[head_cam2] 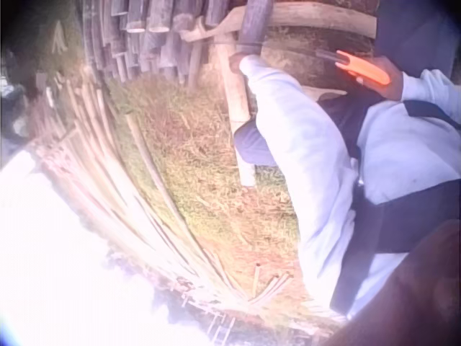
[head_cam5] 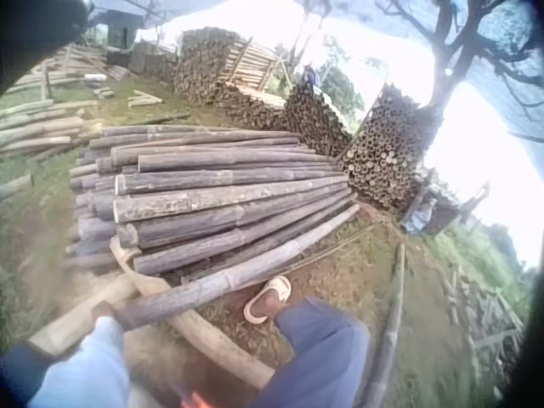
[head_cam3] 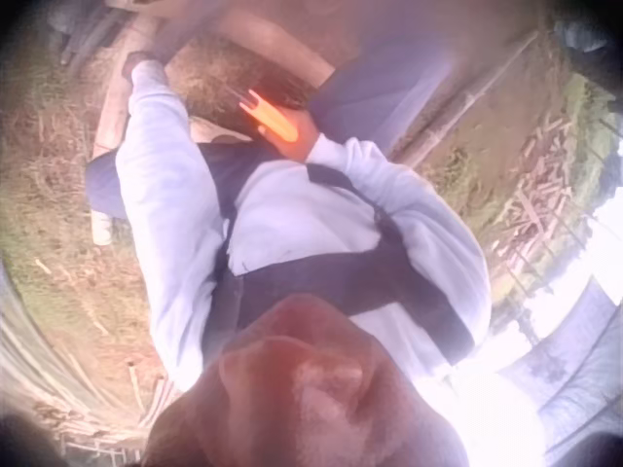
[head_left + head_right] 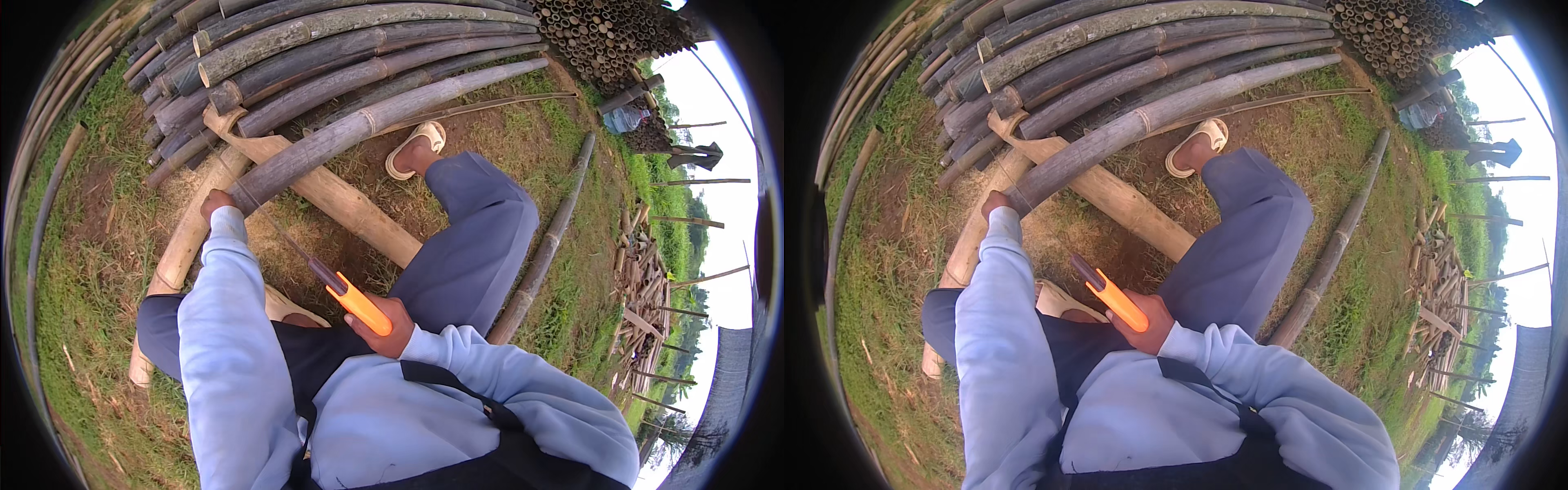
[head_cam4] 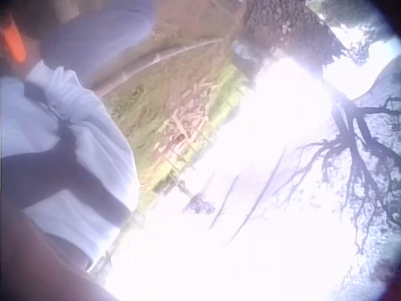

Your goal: The person uses a hand saw to cut a long bamboo pole into shorter sections. The bamboo is positioned on a wooden support, and the person repeatedly saws through the pole, creating multiple cut pieces that fall to the ground.

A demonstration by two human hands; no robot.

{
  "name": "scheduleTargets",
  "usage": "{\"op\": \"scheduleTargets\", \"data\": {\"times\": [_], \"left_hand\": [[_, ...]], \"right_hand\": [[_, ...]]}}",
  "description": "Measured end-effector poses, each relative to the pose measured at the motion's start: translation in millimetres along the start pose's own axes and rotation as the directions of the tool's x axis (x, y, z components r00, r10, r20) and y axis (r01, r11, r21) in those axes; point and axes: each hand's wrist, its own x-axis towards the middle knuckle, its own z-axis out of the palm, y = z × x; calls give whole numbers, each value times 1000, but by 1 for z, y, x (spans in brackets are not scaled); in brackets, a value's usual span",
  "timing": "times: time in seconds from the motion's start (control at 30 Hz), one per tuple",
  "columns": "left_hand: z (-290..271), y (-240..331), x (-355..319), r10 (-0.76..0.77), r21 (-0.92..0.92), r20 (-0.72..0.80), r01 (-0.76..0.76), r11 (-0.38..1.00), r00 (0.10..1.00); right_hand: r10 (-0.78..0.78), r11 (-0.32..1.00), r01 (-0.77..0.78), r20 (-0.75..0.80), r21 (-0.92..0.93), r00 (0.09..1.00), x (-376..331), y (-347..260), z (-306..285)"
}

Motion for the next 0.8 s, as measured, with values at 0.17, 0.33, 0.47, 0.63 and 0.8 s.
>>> {"op": "scheduleTargets", "data": {"times": [0.17, 0.33, 0.47, 0.63, 0.8], "left_hand": [[-10, 8, -17, -2, 24, 10, 2, 1000, 1000], [-14, 7, -20, 57, 26, 66, -59, 998, 996], [-16, -10, -13, 246, 14, 86, -248, 969, 965], [-14, -20, -12, 308, -33, 85, -306, 951, 948], [-12, 0, -12, 138, 14, 61, -140, 990, 988]], "right_hand": [[-51, 997, 51, -4, 54, 999, -3, 0, -7], [-41, 992, 43, -18, 116, 999, 1, -10, -13], [-82, 985, 92, -67, 146, 994, -3, -26, -16], [-120, 986, 129, -90, 104, 989, -2, -35, -23], [96, 976, -83, -56, 199, 994, 17, -44, -22]]}}
